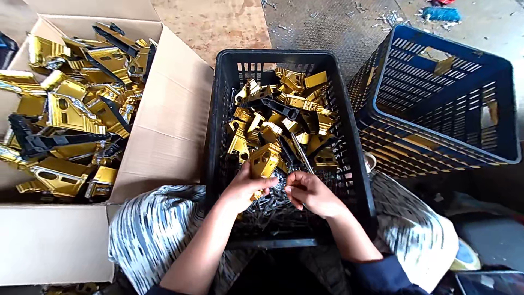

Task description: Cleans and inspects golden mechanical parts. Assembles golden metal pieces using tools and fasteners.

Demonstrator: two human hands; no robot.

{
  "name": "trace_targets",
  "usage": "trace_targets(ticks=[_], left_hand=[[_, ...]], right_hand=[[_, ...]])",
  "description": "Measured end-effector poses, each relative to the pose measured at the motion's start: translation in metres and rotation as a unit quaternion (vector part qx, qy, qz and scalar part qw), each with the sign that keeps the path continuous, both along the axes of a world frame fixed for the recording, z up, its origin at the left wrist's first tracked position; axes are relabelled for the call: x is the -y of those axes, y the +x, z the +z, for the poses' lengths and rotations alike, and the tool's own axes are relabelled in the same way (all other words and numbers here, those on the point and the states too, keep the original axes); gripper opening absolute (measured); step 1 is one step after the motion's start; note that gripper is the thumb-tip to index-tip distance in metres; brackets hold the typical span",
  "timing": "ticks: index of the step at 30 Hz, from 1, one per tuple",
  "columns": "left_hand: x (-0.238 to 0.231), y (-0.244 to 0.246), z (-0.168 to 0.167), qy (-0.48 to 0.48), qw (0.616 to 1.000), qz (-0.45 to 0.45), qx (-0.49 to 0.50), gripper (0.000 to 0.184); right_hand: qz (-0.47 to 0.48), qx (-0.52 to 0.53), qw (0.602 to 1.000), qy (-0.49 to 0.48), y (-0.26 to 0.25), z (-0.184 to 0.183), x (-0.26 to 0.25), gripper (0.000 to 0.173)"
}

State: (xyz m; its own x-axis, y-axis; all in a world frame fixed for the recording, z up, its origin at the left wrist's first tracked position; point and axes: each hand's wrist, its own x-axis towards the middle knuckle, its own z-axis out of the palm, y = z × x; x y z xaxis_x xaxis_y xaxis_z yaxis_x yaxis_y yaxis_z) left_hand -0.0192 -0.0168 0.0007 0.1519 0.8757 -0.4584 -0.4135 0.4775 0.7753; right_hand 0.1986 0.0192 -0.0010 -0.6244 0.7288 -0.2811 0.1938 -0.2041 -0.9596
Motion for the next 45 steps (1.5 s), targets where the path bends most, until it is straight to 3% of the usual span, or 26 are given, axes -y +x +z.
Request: trace_targets(ticks=[3, 6, 8, 11, 13, 15, 17, 21, 25, 29, 31, 32, 34, 36, 37, 39, 41, 45], left_hand=[[0.003, -0.001, -0.008, 0.03, 0.997, -0.053, -0.044, 0.093], [0.006, 0.001, -0.01, 0.047, 0.991, -0.1, -0.072, 0.102], [0.009, 0.004, -0.01, 0.064, 0.992, -0.098, -0.045, 0.096], [0.007, 0.007, -0.006, 0.008, 1.0, -0.012, -0.02, 0.062], [0.002, 0.005, -0.006, -0.036, 0.999, 0.026, -0.015, 0.048], [0.0, 0.004, -0.006, -0.057, 0.998, 0.024, 0.007, 0.039], [0.003, 0.004, -0.009, -0.056, 0.997, -0.001, 0.051, 0.042], [0.006, 0.005, -0.012, -0.058, 0.992, -0.015, 0.111, 0.047], [0.004, 0.003, -0.01, -0.069, 0.992, 0.003, 0.108, 0.036], [0.005, 0.001, -0.011, -0.014, 0.995, -0.073, 0.068, 0.063], [0.006, 0.0, -0.013, 0.017, 0.993, -0.108, 0.034, 0.078], [0.006, 0.0, -0.013, 0.028, 0.991, -0.127, 0.011, 0.087], [0.008, 0.003, -0.013, 0.044, 0.986, -0.156, -0.027, 0.097], [0.008, 0.005, -0.013, 0.059, 0.98, -0.178, -0.063, 0.094], [0.007, 0.004, -0.014, 0.063, 0.978, -0.186, -0.064, 0.091], [0.005, 0.0, -0.015, 0.058, 0.978, -0.196, -0.047, 0.088], [0.003, -0.005, -0.014, 0.048, 0.979, -0.193, -0.047, 0.089], [0.001, -0.012, -0.017, 0.055, 0.981, -0.17, -0.077, 0.092]], right_hand=[[-0.068, 0.057, 0.977, 0.192, -0.004, -0.002, 0.007, 0.01], [-0.128, 0.088, 0.887, 0.436, -0.008, -0.004, 0.008, 0.015], [-0.127, 0.081, 0.851, 0.504, -0.006, -0.003, 0.006, 0.012], [-0.118, 0.006, 0.894, 0.432, 0.0, 0.001, 0.008, 0.006], [-0.12, -0.121, 0.948, 0.27, 0.005, 0.002, 0.01, 0.003], [-0.109, -0.283, 0.949, 0.089, 0.004, 0.0, 0.011, 0.011], [-0.091, -0.344, 0.935, 0.0, -0.001, -0.005, 0.012, 0.013], [-0.093, -0.312, 0.946, -0.004, -0.006, -0.013, 0.011, 0.015], [-0.075, -0.317, 0.945, 0.0, -0.002, -0.011, 0.01, 0.016], [-0.059, -0.166, 0.972, 0.157, 0.004, -0.014, 0.008, 0.011], [-0.067, -0.076, 0.957, 0.272, 0.004, -0.011, 0.007, 0.009], [-0.073, -0.044, 0.935, 0.345, 0.002, -0.01, 0.007, 0.014], [-0.098, 0.025, 0.854, 0.51, -0.003, -0.009, 0.009, 0.031], [-0.131, 0.064, 0.771, 0.62, -0.009, -0.012, 0.008, 0.035], [-0.151, 0.068, 0.751, 0.639, -0.012, -0.016, 0.007, 0.039], [-0.182, 0.057, 0.778, 0.599, -0.017, -0.03, 0.003, 0.056], [-0.158, 0.038, 0.855, 0.492, -0.021, -0.038, -0.001, 0.075], [-0.126, 0.012, 0.924, 0.36, -0.032, -0.031, -0.01, 0.053]])
